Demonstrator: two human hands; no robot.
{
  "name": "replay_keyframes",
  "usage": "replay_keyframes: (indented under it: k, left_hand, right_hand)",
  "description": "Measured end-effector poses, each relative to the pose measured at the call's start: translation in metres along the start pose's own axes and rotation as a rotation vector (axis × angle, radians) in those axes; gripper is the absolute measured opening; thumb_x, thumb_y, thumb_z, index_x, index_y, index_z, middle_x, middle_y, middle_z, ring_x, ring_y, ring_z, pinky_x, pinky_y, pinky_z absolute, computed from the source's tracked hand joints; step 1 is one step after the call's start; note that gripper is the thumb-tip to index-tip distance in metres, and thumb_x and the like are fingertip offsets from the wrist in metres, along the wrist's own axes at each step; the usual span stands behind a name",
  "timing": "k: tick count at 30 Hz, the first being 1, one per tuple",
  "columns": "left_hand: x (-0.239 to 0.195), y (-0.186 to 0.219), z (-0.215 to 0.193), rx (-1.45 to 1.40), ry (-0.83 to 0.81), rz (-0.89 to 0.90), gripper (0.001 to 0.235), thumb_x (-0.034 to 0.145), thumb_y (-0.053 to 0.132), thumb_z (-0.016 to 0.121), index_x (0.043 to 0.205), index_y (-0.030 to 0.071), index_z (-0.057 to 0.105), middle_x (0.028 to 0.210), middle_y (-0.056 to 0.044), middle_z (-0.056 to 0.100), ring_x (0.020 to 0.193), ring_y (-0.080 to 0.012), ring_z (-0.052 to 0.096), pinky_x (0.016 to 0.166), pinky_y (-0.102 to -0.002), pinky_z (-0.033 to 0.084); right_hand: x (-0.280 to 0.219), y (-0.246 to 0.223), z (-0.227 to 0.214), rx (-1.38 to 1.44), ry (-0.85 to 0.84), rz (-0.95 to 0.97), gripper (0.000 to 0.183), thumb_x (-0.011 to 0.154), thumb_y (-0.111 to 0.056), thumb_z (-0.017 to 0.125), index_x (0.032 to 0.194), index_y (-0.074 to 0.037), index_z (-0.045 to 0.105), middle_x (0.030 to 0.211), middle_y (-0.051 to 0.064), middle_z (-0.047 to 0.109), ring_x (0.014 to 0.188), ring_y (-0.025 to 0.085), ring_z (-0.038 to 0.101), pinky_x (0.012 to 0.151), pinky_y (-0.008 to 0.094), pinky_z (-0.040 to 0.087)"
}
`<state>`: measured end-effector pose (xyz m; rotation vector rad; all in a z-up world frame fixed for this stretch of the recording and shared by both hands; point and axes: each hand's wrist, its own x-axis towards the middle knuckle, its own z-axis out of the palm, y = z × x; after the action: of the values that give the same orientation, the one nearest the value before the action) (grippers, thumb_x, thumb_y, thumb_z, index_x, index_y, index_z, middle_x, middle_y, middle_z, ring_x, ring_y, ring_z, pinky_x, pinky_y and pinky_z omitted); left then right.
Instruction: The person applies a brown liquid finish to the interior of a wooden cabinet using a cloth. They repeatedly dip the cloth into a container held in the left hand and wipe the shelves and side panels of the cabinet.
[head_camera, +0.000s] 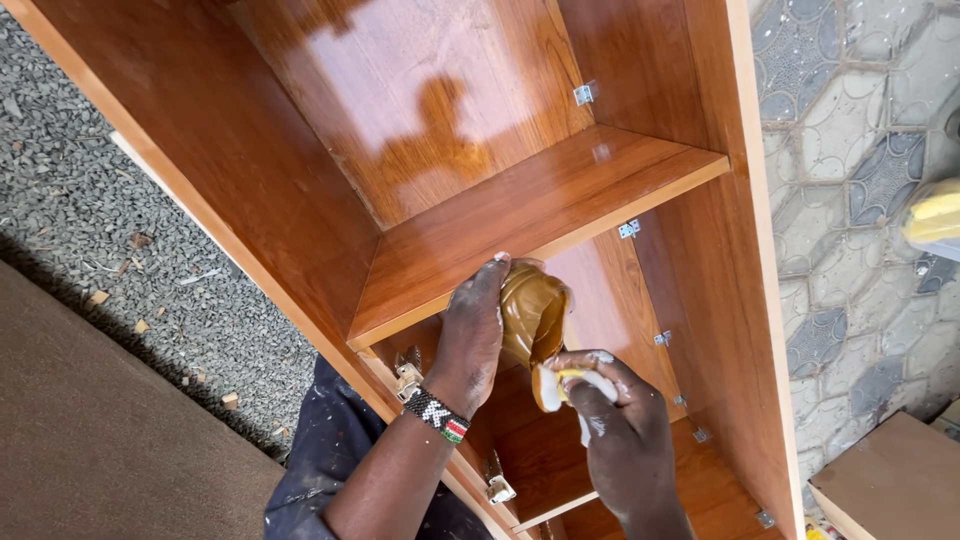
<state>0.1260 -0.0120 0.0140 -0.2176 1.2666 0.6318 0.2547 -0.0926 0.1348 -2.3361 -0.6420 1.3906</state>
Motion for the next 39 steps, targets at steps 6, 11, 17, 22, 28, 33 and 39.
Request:
replay_keyframes:
  k: [6,11,17,22,28,33,39]
  left_hand:
    - [-0.003,-0.012,-0.013,-0.062,-0.123,-0.004,0.047,0.122,0.035,0.054,0.118,0.004,0.089,0.116,-0.014,0.09,0.105,-0.0255,0.083,0.095,-0.039,0.067]
    - [0.005,-0.022,-0.033,-0.114,-0.13,0.04,0.048,0.119,0.037,0.058,0.121,0.0,0.089,0.13,-0.016,0.091,0.112,-0.0247,0.083,0.1,-0.038,0.065]
    - [0.008,-0.037,-0.057,-0.129,-0.082,0.061,0.047,0.119,0.036,0.061,0.12,0.0,0.092,0.121,-0.016,0.093,0.103,-0.0248,0.084,0.094,-0.038,0.067]
    - [0.009,-0.053,-0.069,-0.127,-0.079,0.022,0.056,0.116,0.044,0.06,0.119,0.0,0.094,0.109,-0.013,0.087,0.096,-0.0252,0.08,0.084,-0.038,0.066]
    - [-0.015,-0.041,-0.062,-0.218,0.072,-0.043,0.043,0.105,0.034,0.082,0.122,-0.006,0.085,0.109,-0.026,0.085,0.106,-0.0338,0.082,0.103,-0.055,0.067]
    - [-0.012,-0.024,-0.063,-0.006,0.017,0.013,0.082,0.108,0.057,0.069,0.165,-0.002,0.065,0.164,-0.023,0.068,0.153,-0.0408,0.066,0.129,-0.09,0.034]
    - [0.004,-0.074,-0.093,-0.321,-0.014,0.071,0.044,0.113,0.041,0.073,0.135,0.006,0.084,0.126,-0.013,0.088,0.111,-0.0287,0.085,0.102,-0.052,0.072]
  right_hand:
    - [0.003,0.018,-0.001,-0.089,-0.038,-0.194,0.025,0.101,-0.017,0.077,0.118,-0.008,0.094,0.12,0.008,0.1,0.112,0.022,0.092,0.095,0.036,0.071]
    - [0.026,0.075,-0.021,0.394,-0.123,-0.117,0.018,0.094,-0.011,0.079,0.105,0.002,0.085,0.113,0.021,0.088,0.091,0.028,0.077,0.076,0.04,0.056]
    - [0.08,0.089,-0.014,-0.461,0.235,-0.49,0.026,0.103,-0.02,0.086,0.128,-0.016,0.091,0.128,0.0,0.088,0.119,0.017,0.081,0.102,0.036,0.062]
    - [0.136,0.141,-0.018,-0.764,0.278,-0.996,0.026,0.114,-0.004,0.072,0.128,-0.013,0.092,0.123,0.003,0.086,0.11,0.023,0.081,0.092,0.042,0.068]
    - [0.149,0.109,-0.011,-0.796,0.225,-1.138,0.039,0.109,-0.02,0.067,0.143,-0.011,0.086,0.116,0.016,0.076,0.109,0.046,0.076,0.094,0.057,0.063]
    - [0.162,0.238,-0.075,-1.014,0.19,-1.143,0.047,0.105,-0.025,0.066,0.148,-0.014,0.083,0.123,0.015,0.079,0.122,0.044,0.079,0.098,0.058,0.067]
    - [0.202,0.067,0.025,-0.762,0.199,-1.456,0.033,0.119,-0.021,0.068,0.135,0.003,0.084,0.119,0.028,0.08,0.116,0.054,0.077,0.106,0.062,0.061]
